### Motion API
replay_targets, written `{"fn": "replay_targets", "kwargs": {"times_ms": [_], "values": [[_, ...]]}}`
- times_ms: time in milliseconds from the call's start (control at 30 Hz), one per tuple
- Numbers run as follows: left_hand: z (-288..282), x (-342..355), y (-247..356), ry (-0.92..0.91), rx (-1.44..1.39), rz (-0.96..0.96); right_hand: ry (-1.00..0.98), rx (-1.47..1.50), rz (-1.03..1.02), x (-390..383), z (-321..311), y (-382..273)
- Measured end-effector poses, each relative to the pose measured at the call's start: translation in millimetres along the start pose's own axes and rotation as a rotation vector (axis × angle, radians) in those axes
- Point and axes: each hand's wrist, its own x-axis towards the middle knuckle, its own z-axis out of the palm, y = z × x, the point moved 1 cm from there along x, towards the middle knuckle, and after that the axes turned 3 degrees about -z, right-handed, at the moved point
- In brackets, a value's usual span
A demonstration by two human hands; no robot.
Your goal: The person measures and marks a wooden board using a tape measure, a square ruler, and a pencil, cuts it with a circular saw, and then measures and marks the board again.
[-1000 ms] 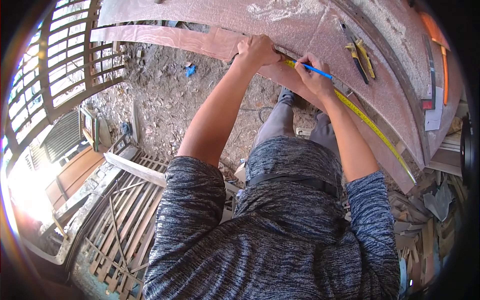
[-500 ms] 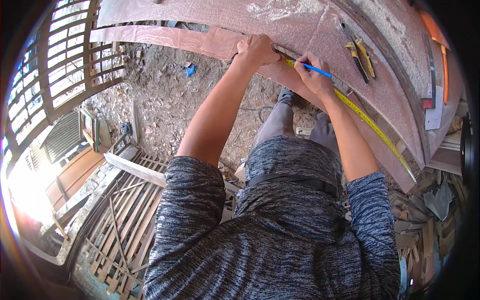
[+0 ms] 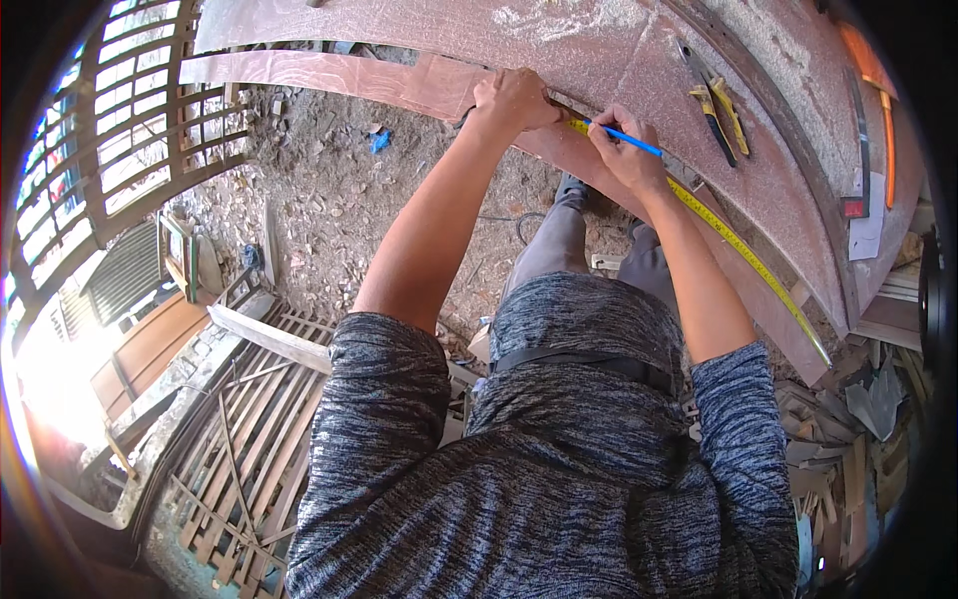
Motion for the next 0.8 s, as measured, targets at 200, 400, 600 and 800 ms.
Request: {"fn": "replay_targets", "kwargs": {"times_ms": [200, 400, 600, 800], "values": [[5.4, 1.4, -1.1, 0.092, -0.003, 0.010, 0.015, -0.007, -0.017, 0.2, 0.4, 3.1], [2.4, 1.9, -0.3, 0.046, -0.012, 0.016, -0.007, -0.004, 0.024, -0.3, -0.1, -1.1], [-1.7, -0.4, 2.3, 0.003, -0.006, 0.008, 0.007, -0.011, 0.010, 0.0, 0.3, 1.1], [0.4, 1.4, 1.5, 0.020, 0.008, 0.014, 0.033, -0.002, -0.006, -0.4, 3.9, 4.8]]}}
